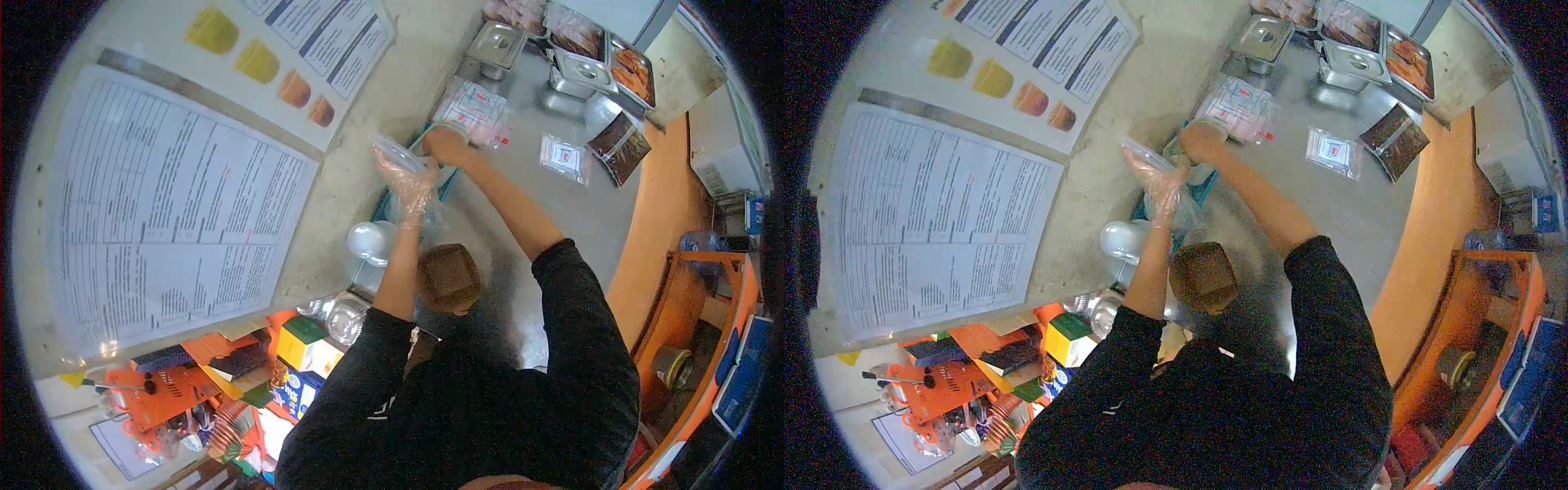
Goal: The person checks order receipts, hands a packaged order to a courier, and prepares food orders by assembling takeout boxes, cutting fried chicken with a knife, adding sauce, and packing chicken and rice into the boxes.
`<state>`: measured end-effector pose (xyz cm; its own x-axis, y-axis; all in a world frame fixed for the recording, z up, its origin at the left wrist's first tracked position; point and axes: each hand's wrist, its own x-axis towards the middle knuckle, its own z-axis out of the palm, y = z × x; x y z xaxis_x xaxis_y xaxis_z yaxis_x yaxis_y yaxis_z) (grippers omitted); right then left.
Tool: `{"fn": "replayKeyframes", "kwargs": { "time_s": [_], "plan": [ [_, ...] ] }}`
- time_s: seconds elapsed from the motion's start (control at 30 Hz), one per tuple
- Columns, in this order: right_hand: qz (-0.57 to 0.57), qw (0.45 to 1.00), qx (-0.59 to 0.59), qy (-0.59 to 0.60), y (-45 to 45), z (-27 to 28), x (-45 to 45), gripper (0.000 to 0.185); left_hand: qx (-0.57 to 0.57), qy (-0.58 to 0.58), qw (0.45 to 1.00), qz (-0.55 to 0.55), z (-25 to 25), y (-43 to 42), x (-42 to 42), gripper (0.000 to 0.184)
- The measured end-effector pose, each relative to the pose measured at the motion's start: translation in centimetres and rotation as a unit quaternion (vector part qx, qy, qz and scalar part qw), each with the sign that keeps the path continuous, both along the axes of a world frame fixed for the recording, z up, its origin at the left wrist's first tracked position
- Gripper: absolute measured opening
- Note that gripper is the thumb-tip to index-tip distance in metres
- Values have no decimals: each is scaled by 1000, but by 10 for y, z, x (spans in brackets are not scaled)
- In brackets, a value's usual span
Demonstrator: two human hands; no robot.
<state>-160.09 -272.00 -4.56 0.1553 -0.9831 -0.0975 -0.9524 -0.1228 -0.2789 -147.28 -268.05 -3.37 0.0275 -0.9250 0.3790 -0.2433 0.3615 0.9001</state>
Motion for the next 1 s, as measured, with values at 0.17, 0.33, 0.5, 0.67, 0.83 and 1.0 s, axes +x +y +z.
{"fn": "replayKeyframes", "kwargs": {
  "time_s": [0.17,0.33,0.5,0.67,0.83,1.0],
  "plan": [
    [40,996,-75,-27,11,-1,6,14,-60,9,998,-7,-3,5,0,104],
    [-41,980,-147,-131,32,-1,-33,17,-63,-45,993,-85,2,23,16,95],
    [-75,961,-262,-40,65,-14,-28,10,-143,-214,960,-112,14,49,29,98],
    [-52,964,-261,0,85,-28,-13,11,-211,-201,947,-134,-4,52,34,95],
    [-150,955,-242,-84,97,-28,3,16,-146,-253,947,-135,3,62,34,98],
    [-211,949,-153,-177,95,-24,21,25,-197,-243,944,-101,0,56,31,105]
  ]
}}
